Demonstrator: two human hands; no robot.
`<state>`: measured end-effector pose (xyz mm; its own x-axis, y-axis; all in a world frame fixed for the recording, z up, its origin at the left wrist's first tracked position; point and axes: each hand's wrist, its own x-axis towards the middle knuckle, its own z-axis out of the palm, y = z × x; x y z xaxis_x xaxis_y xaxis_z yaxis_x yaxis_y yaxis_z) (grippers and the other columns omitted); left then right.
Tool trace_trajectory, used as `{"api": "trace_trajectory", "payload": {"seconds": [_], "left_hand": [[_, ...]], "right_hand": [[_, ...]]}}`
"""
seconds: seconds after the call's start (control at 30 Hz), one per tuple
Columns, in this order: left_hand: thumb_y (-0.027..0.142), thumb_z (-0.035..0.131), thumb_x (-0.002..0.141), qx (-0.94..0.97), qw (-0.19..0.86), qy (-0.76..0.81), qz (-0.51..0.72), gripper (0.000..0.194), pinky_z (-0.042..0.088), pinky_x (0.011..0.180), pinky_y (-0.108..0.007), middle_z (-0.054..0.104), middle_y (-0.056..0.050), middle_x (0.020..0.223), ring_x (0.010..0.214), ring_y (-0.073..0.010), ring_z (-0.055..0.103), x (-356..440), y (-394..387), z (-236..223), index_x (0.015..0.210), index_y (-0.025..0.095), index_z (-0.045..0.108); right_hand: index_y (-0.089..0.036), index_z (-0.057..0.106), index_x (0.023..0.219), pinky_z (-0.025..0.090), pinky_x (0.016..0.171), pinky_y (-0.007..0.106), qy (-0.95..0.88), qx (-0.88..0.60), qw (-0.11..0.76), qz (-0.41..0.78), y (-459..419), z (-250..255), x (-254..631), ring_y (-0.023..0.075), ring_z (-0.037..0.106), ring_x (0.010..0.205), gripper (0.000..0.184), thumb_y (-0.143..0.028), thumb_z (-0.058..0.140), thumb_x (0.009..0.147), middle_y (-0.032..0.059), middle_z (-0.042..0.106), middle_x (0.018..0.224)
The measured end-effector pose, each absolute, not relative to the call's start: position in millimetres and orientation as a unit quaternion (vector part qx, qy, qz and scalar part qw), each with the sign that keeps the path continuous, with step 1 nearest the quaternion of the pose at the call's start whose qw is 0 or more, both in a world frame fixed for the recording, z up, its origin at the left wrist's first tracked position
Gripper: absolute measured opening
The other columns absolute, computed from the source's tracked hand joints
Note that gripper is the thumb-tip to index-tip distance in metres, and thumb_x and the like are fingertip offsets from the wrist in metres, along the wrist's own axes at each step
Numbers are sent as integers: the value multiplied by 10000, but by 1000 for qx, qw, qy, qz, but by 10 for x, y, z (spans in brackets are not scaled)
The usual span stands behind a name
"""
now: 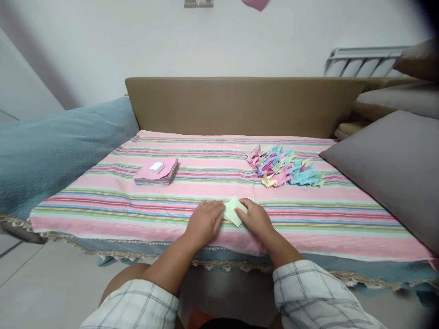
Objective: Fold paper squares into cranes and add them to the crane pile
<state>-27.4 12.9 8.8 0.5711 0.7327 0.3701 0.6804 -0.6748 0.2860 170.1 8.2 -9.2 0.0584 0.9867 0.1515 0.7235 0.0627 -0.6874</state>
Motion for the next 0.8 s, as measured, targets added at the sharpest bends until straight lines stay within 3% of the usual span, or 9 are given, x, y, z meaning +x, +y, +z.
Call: {"api": "trace_trajectory", "payload": {"seconds": [0.17, 0.27, 0.4, 0.8], "left_hand": [[449, 592, 788, 935, -11, 341, 96, 667, 210, 1093, -518, 382, -116, 1436, 1340, -293, 302, -176, -30, -135, 1358, 184, 369], [460, 617, 765, 938, -21, 339, 65, 750, 186, 1104, -502, 334, -123, 1462, 1359, -285, 261, -179, -45, -169, 1387, 178, 307], [434, 636, 749, 940, -16, 337, 47, 792, 166, 1109, -498, 335, -127, 1461, 1368, -283, 242, -200, -31, -133, 1403, 186, 266], [381, 707, 684, 928, -31, 370, 41, 834, 189, 1098, -512, 257, -148, 1490, 1370, -323, 222, -215, -55, -175, 1394, 235, 294]], "right_hand": [[-207, 569, 1144, 410, 807, 338, -687, -647, 327, 51, 69, -145, 1717, 233, 562, 959, 372, -319, 570, 788, 78, 647, 1056], [-199, 624, 1047, 368, 854, 360, -727, -595, 342, -20, 38, -138, 1717, 235, 522, 984, 250, -244, 544, 815, 85, 643, 1029], [-241, 642, 1001, 359, 848, 340, -808, -513, 286, 44, 0, -154, 1673, 193, 532, 941, 256, -147, 457, 852, 35, 665, 975], [-269, 580, 1199, 381, 830, 359, -782, -587, 197, 74, 74, -117, 1553, 232, 464, 963, 415, -142, 471, 819, 84, 570, 1050]]}}
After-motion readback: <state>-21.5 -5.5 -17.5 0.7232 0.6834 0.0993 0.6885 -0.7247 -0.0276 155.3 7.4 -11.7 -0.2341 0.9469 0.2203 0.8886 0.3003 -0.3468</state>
